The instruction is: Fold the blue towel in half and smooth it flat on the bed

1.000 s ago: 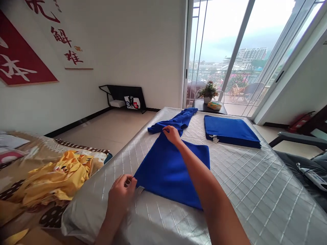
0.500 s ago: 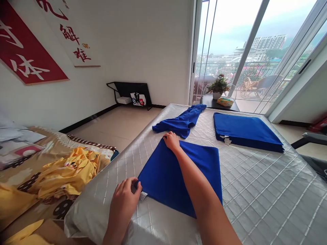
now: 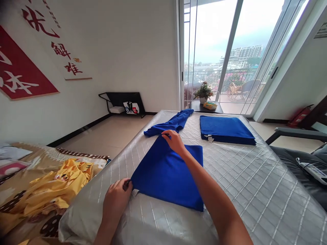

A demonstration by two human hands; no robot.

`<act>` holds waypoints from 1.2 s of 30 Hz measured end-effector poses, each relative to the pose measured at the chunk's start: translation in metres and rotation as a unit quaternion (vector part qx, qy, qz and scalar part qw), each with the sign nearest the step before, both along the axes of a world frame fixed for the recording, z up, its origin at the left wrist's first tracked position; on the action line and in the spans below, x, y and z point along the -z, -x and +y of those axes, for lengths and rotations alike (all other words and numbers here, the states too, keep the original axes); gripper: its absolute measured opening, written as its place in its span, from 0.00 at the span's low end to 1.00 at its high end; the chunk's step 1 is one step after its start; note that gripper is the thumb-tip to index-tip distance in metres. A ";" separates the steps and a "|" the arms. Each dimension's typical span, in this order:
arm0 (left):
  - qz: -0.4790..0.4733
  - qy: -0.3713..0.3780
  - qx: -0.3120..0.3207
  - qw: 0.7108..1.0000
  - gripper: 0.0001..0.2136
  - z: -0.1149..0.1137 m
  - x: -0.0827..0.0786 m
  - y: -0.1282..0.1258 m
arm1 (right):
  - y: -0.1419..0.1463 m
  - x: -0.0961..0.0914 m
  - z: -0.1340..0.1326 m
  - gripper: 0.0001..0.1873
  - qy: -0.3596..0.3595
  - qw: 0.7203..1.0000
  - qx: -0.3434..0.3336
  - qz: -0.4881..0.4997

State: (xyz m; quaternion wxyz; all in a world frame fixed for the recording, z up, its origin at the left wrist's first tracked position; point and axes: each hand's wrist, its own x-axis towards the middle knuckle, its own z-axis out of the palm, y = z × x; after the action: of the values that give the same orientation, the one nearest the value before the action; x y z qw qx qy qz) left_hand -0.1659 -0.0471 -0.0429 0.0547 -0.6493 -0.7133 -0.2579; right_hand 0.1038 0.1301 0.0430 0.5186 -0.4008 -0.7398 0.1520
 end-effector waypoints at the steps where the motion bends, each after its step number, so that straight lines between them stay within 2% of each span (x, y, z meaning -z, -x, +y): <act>1: -0.004 -0.002 0.005 1.000 0.14 0.001 0.000 0.000 | -0.010 -0.009 -0.010 0.09 -0.009 1.000 -0.004 0.001; 6: -0.012 -0.014 0.023 1.000 0.17 0.005 0.000 0.003 | -0.042 -0.040 -0.053 0.07 -0.043 0.998 -0.037 -0.019; 10: -0.026 -0.032 0.019 0.999 0.19 0.003 -0.004 0.003 | -0.052 -0.054 -0.068 0.06 -0.055 0.996 -0.067 -0.015; 13: -0.032 -0.088 0.018 0.995 0.19 -0.002 -0.016 -0.001 | -0.063 -0.070 -0.078 0.07 -0.067 0.995 -0.068 -0.004; 16: -0.022 -0.182 0.018 0.983 0.17 -0.003 -0.045 -0.010 | -0.082 -0.090 -0.093 0.07 -0.085 0.995 -0.053 0.010; 23: -0.040 -0.371 0.050 0.927 0.14 0.022 -0.158 -0.056 | -0.133 -0.126 -0.126 0.07 -0.144 0.980 0.026 0.138; 26: -0.085 -0.435 0.066 0.894 0.12 0.040 -0.196 -0.084 | -0.153 -0.134 -0.136 0.09 -0.166 0.964 0.073 0.195; 28: -0.127 -0.465 0.082 0.872 0.11 0.053 -0.213 -0.105 | -0.164 -0.138 -0.141 0.10 -0.185 0.950 0.106 0.227; 31: -0.211 -0.482 0.107 0.843 0.10 0.074 -0.231 -0.139 | -0.178 -0.141 -0.148 0.11 -0.212 0.929 0.146 0.267; 36: -0.311 -0.492 0.136 0.802 0.09 0.097 -0.242 -0.182 | -0.191 -0.145 -0.153 0.13 -0.231 0.904 0.204 0.296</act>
State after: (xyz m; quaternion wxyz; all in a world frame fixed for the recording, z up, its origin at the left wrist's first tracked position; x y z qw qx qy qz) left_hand 0.0161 0.0499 0.1989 0.1059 -0.5108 -0.3735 -0.7671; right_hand 0.2946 -0.0233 0.1876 0.8114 -0.3487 -0.4686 -0.0210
